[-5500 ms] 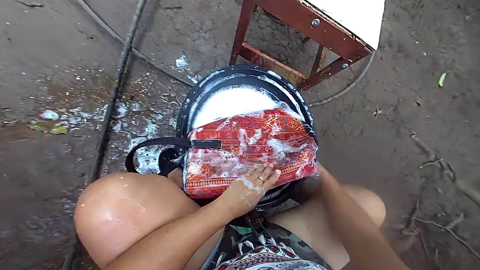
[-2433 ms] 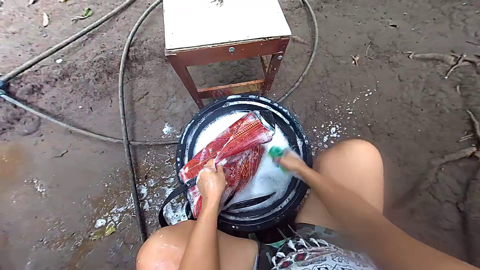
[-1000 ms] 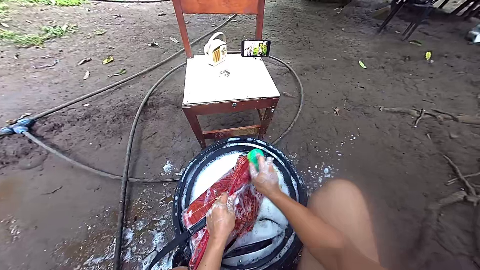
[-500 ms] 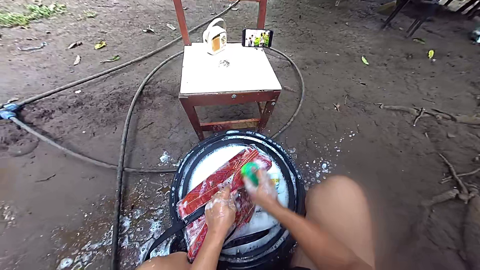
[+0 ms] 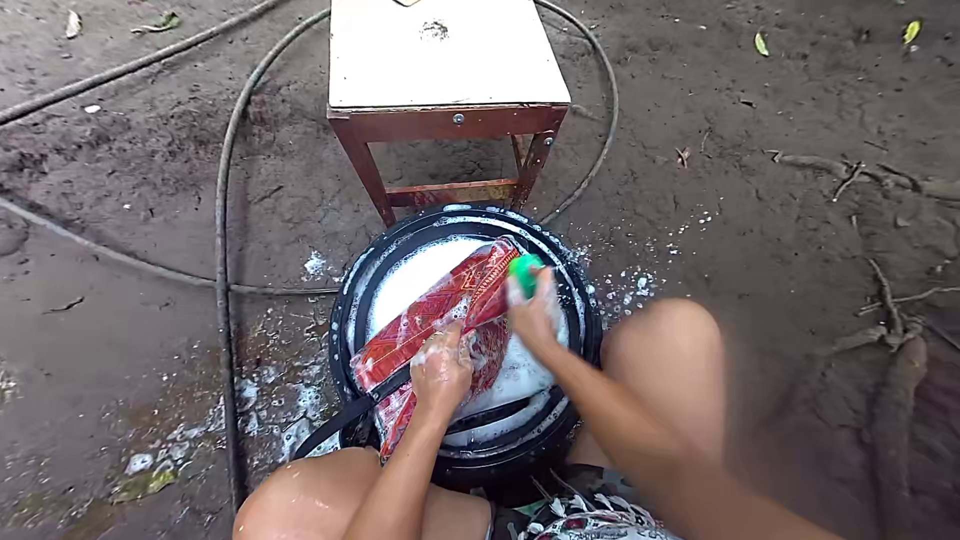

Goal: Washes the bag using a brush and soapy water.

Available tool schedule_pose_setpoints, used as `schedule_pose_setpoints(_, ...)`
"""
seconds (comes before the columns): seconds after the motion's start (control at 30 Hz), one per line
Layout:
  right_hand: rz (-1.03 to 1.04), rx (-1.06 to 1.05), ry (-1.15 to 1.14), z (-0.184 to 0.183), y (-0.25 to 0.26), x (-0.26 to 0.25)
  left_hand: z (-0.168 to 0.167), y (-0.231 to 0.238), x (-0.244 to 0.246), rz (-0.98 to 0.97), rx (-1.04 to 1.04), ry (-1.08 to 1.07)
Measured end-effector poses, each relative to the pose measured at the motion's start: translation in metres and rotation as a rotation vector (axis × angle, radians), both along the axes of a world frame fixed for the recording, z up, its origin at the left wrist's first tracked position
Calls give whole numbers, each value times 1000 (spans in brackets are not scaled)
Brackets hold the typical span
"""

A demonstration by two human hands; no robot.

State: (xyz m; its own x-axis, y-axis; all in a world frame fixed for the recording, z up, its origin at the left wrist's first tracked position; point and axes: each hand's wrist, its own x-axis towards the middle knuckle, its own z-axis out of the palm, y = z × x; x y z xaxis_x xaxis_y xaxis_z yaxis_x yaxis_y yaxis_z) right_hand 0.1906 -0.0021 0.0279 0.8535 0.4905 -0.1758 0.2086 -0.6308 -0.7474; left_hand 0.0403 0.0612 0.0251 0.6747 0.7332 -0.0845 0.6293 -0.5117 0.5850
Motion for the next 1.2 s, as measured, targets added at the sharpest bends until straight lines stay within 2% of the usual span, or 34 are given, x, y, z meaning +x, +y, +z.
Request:
schedule_pose_setpoints(0.07, 156, 37, 17, 11, -3, -40, -3, 0, -1, 20, 55, -34)
schedule_pose_setpoints(0.1, 168, 45, 17, 9, -5, -42, -4, 0, -3, 23, 76, -54)
schedule_pose_setpoints(0.2, -46, -59, 46, -17, -2, 27, -1, -1, -5, -3, 49, -24)
schedule_pose_setpoints(0.27, -130, -36, 40, -16, 0, 41, -1, -2, -2, -12, 35, -8)
schedule_pose_setpoints(0.4, 159, 73, 118, 21, -7, -37, -9, -1, -1, 26, 150, -134)
schedule_pose_setpoints(0.47, 113, 29, 106, 8, -6, -11, -7, 0, -5, 19, 134, -128)
schedule_pose_setpoints(0.53, -59, -19, 86, -15, -4, 34, -7, -4, -6, -2, 102, -116)
schedule_pose_setpoints(0.57, -102, -19, 91, -18, -3, 39, -7, -5, -5, -11, 95, -100)
schedule_pose_setpoints(0.7, 136, 108, 173, 22, -10, -42, -3, -2, -5, 17, 98, -94)
schedule_pose_setpoints(0.73, 171, 111, 178, 23, -11, -48, -1, -1, -6, 28, 90, -99)
schedule_pose_setpoints(0.77, 161, 85, 158, 17, -10, -36, 0, 0, -9, 29, 72, -97)
schedule_pose_setpoints(0.87, -53, 3, 124, -15, -1, 24, -6, -4, -10, 1, 80, -116)
schedule_pose_setpoints(0.93, -27, 74, 147, -1, 1, 3, -6, -4, -9, 2, 74, -98)
schedule_pose_setpoints(1.03, 194, 184, 208, 28, -8, -58, -2, -2, -9, 43, 94, -121)
schedule_pose_setpoints(1.1, 136, 129, 163, 12, -3, -33, 0, -1, -13, 39, 61, -121)
schedule_pose_setpoints(1.17, -42, 37, 120, -15, 7, 16, -1, -3, -11, 7, 23, -98)
schedule_pose_setpoints(1.2, -89, 26, 113, -20, 10, 24, -2, -4, -9, -8, 27, -92)
